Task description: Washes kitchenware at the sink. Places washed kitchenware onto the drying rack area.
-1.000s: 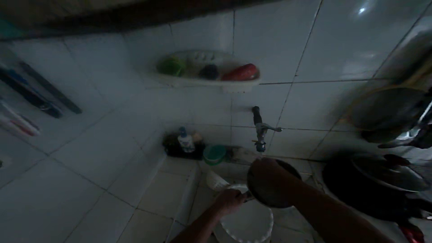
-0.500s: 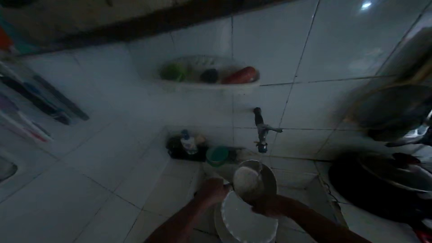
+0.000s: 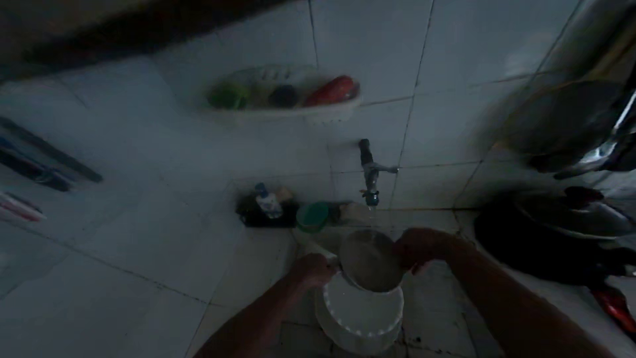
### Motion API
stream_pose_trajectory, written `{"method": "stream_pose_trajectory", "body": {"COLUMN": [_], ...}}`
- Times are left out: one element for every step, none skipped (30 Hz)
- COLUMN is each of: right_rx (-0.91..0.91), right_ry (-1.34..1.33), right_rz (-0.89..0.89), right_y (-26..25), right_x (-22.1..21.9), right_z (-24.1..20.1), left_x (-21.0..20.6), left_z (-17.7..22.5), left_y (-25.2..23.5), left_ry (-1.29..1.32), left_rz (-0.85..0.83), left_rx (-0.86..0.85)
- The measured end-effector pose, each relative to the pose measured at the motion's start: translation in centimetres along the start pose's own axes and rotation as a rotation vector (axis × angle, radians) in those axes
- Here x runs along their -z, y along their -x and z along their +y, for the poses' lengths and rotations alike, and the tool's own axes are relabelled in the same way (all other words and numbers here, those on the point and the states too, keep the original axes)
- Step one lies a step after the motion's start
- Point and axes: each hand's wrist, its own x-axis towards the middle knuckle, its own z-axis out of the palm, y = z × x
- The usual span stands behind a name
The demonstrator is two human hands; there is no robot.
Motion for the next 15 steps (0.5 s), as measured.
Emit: {"method": "stream_pose_trajectory", "body": {"right_rx": [-0.087, -0.210, -0.311, -0.364, -0.376, -0.366, -0.343, -0.328, -0.316, -0.301, -0.288, -0.279, -0.265, -0.255, -0.255], "right_ry": [-0.253, -0.533, -0.708, -0.794, -0.826, -0.821, -0.800, -0.792, -0.811, -0.840, -0.858, -0.869, -0.900, -0.954, -1.012], "right_rz": [0.027, 0.071, 0.126, 0.141, 0.130, 0.110, 0.086, 0.079, 0.084, 0.092, 0.112, 0.129, 0.147, 0.176, 0.221], "right_y": [1.1, 1.8, 2.1, 2.2, 2.6, 3.1, 3.5, 3.6, 3.6, 3.5, 3.2, 3.1, 3.1, 3.3, 3.5], "right_x": [-0.4, -1.4, -2.7, -4.2, -5.7, -7.1, -8.3, -9.5, -10.7, -11.8, -12.9, -13.6, -14.2, -14.6, -14.9], "right_z": [1.3, 2.6, 4.0, 5.3, 6.3, 6.7, 6.8, 6.7, 6.7, 6.9, 7.2, 7.4, 7.5, 7.6, 7.7], "left_x": [0.1, 0.0, -0.1, -0.3, -0.5, -0.9, -1.4, -2.1, -2.8, -3.5, -4.2, -4.9, -5.4, -6.0, -6.6], "left_z": [0.1, 0.2, 0.4, 0.7, 1.1, 1.5, 1.9, 2.2, 2.7, 3.2, 3.8, 4.5, 5.3, 6.1, 6.9], "left_y": [0.3, 0.5, 0.7, 1.0, 1.4, 1.6, 1.7, 1.8, 1.8, 2.0, 2.2, 2.4, 2.6, 2.8, 2.9], "left_ry": [-0.005, -0.012, -0.030, -0.049, -0.060, -0.072, -0.083, -0.092, -0.097, -0.092, -0.089, -0.088, -0.094, -0.102, -0.111], "left_rz": [-0.005, -0.005, -0.004, -0.006, -0.002, 0.009, 0.028, 0.052, 0.073, 0.097, 0.108, 0.106, 0.100, 0.094, 0.099], "left_rx": [0.014, 0.013, 0.007, -0.004, -0.020, -0.040, -0.055, -0.066, -0.074, -0.087, -0.096, -0.104, -0.114, -0.130, -0.154]}}
